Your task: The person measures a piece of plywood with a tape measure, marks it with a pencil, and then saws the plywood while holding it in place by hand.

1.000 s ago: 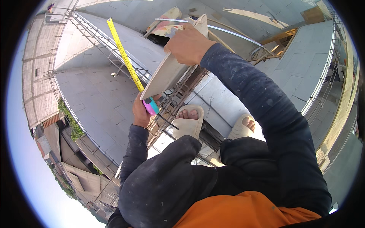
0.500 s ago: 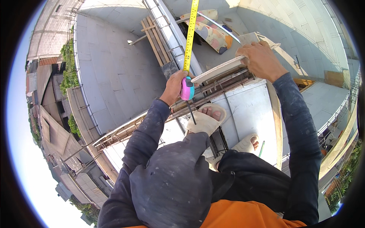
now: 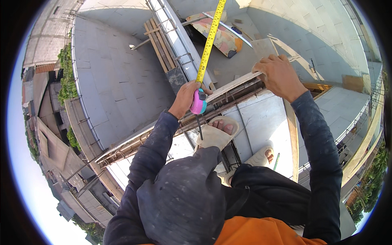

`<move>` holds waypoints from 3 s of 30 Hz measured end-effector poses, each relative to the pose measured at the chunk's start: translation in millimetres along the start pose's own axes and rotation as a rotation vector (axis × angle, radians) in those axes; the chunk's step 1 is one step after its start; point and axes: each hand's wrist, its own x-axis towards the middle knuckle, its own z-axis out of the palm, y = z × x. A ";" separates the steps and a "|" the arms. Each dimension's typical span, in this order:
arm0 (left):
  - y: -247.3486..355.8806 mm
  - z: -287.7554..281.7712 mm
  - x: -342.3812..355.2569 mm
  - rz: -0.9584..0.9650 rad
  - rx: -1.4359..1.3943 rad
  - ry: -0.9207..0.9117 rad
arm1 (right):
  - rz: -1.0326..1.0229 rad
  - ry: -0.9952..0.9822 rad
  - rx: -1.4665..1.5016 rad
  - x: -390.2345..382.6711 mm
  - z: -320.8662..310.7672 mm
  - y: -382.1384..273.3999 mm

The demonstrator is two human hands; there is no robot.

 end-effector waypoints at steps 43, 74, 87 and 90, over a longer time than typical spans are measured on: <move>9.1 -67.8 7.7 -0.223 0.217 -0.096 | -0.060 0.030 0.047 16.0 -4.4 0.9; 63.9 -53.4 -30.6 0.076 -0.138 0.174 | -0.178 0.036 -0.091 -72.4 -76.4 -29.6; -2.5 32.8 -45.4 -0.146 -0.071 0.023 | -0.068 0.167 -0.091 -251.7 52.5 -53.1; -29.7 38.9 -55.7 -0.140 0.076 0.052 | 0.091 0.059 0.006 -264.0 104.5 -79.5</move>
